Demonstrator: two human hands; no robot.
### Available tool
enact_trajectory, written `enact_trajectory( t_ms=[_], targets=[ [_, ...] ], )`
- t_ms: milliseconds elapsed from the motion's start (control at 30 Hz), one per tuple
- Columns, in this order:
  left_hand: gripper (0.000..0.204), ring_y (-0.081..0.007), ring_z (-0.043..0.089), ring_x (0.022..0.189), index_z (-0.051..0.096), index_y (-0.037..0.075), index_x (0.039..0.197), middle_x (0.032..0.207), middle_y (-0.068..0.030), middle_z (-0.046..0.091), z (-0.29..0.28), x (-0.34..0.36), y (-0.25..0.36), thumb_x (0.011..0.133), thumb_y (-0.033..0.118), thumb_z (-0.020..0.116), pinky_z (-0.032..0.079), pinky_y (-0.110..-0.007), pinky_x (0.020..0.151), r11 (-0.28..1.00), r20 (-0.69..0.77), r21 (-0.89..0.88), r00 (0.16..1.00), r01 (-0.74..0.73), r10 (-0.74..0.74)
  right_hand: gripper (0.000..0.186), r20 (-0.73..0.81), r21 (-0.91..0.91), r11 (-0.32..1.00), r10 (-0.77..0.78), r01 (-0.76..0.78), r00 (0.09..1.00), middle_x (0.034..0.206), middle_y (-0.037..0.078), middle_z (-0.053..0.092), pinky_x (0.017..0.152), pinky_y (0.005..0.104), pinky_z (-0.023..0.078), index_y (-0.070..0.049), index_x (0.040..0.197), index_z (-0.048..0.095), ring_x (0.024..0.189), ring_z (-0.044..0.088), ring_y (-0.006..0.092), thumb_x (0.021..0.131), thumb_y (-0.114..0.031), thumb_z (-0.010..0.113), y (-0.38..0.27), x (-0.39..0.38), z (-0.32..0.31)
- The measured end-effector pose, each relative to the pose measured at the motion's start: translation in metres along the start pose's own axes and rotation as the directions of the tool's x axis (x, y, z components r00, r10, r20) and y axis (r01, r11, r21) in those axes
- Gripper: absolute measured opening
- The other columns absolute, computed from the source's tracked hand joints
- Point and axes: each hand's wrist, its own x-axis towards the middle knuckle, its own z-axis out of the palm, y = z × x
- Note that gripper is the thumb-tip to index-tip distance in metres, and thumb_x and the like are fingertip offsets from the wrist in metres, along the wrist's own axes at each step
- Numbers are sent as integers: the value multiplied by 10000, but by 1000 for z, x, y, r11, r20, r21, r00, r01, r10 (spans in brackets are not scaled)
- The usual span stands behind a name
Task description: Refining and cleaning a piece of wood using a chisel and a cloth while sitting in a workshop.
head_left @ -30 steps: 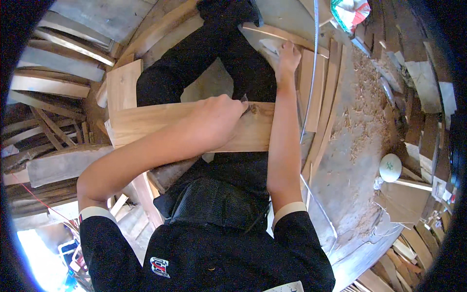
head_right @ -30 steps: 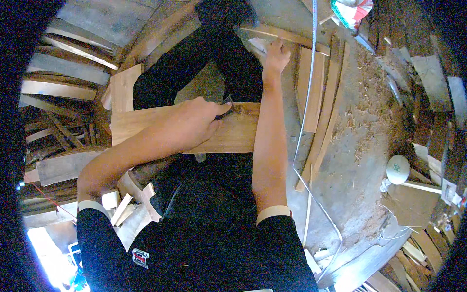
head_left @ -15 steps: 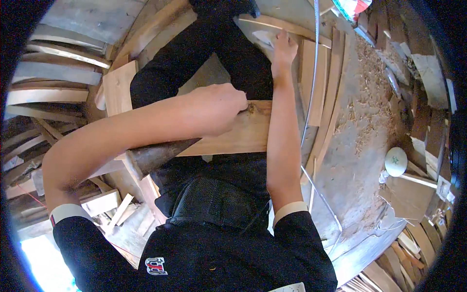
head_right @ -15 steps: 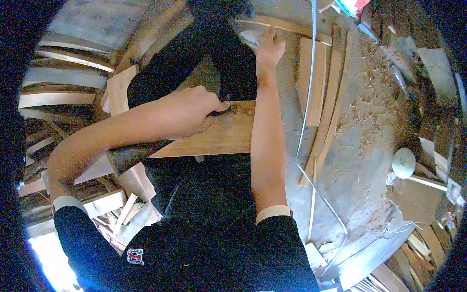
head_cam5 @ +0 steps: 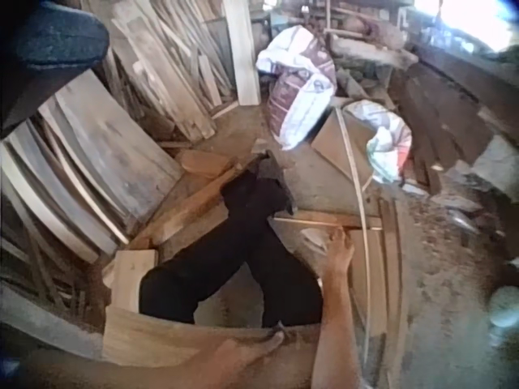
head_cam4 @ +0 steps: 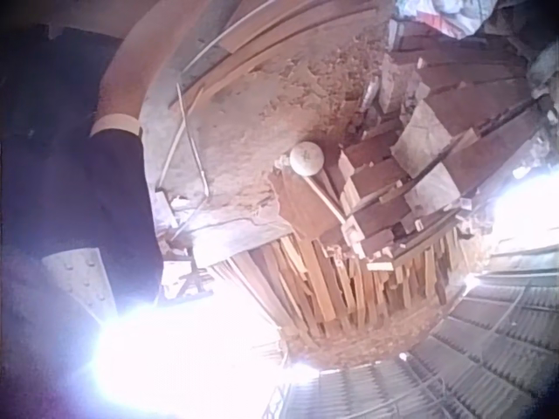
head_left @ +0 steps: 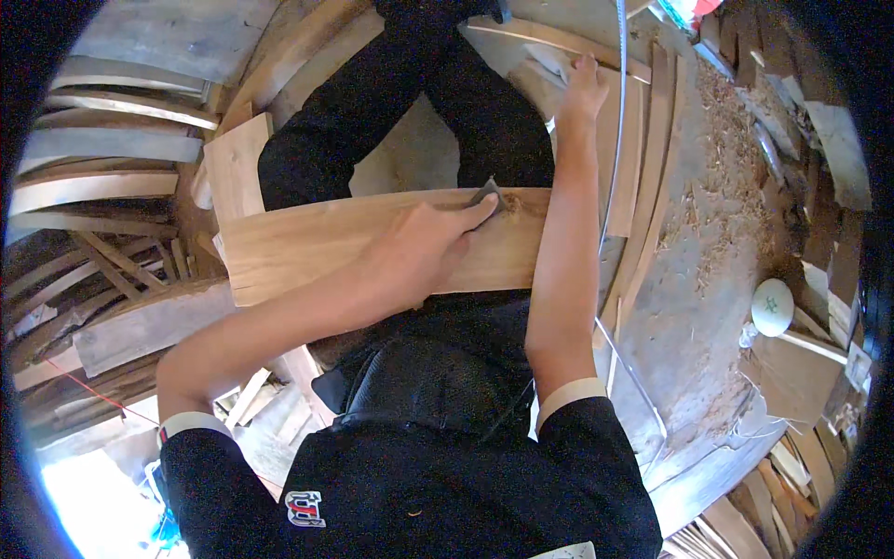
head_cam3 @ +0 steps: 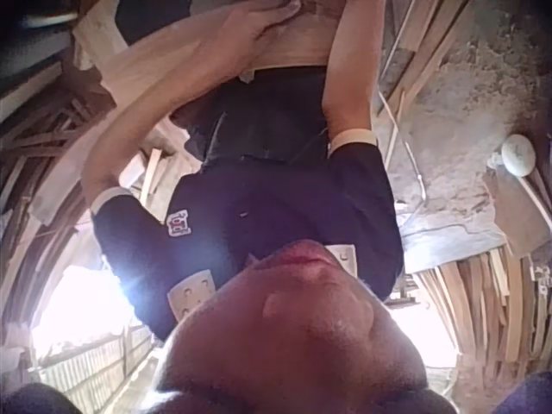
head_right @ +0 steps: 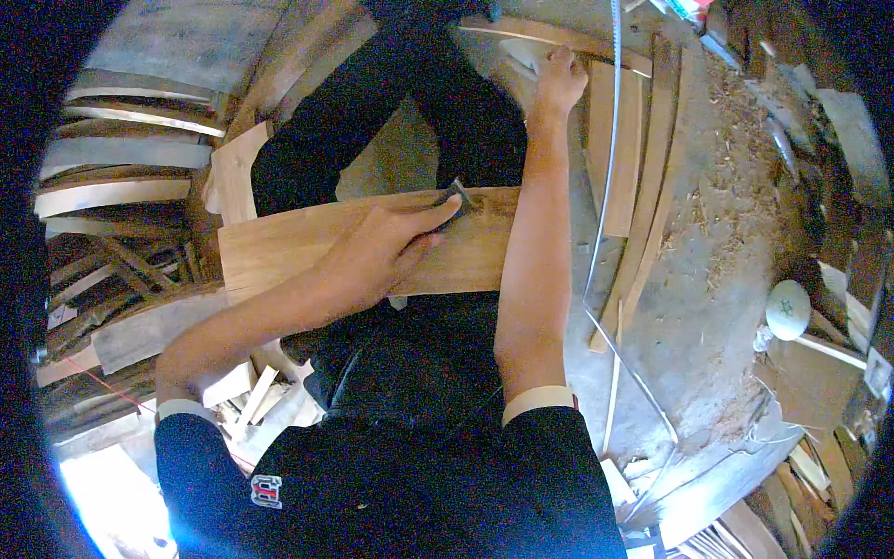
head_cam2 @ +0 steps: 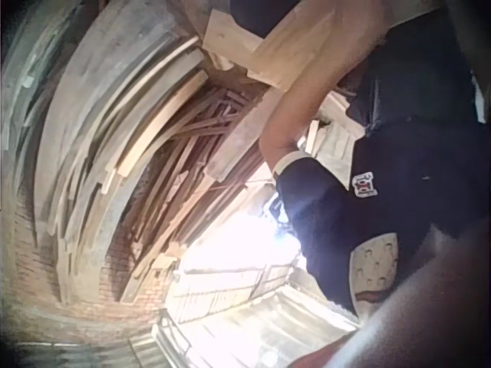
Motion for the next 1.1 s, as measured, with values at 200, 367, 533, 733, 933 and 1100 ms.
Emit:
enact_trajectory(
  t_ms=[200,367,533,733,933,1100],
  targets=[
    [432,-449,664,847,542,54,1367,1121,-265,655,-12,-6,-6,940,100,578,527,-481,793,955,-53,-293,998,-44,30,392,-47,-127,986,-112,105,993,861,110,680,741,379,491,33,875,660,754,607,234,917,-352,601,14,11,1],
    [413,-418,671,874,573,26,1329,1157,-253,650,-15,-3,-19,920,81,604,522,-464,836,956,-126,-99,956,-278,265,411,-93,-93,995,-50,42,994,914,164,687,825,383,490,24,904,685,855,628,261,909,-375,585,14,-2,15],
    [379,-419,677,861,613,52,1292,1026,-230,689,-28,6,-4,922,131,583,540,-498,812,995,158,59,985,-85,75,453,-47,-289,954,-96,78,994,917,87,650,753,343,451,54,936,674,818,556,177,931,-385,560,17,7,8],
    [353,-420,687,816,628,98,1264,899,-233,685,-61,40,36,924,172,566,563,-512,735,934,439,348,895,-86,-81,455,-20,-290,947,-149,137,989,1011,201,693,834,447,495,7,930,698,888,648,318,932,-434,583,33,24,-3],
    [356,-400,695,820,635,118,1261,870,-222,685,-70,46,42,917,152,550,568,-505,714,872,469,475,872,-114,-142,394,36,-135,990,43,-37,998,792,31,617,690,316,426,7,794,631,737,529,144,922,-360,567,-9,-23,22],
    [297,-371,706,875,667,62,1177,935,-197,699,-61,54,54,899,80,565,575,-481,724,827,507,538,846,-162,-164,486,-10,-290,954,-87,80,996,1008,239,698,838,435,513,47,1069,680,916,672,353,938,-414,595,20,1,15]
  ],
)
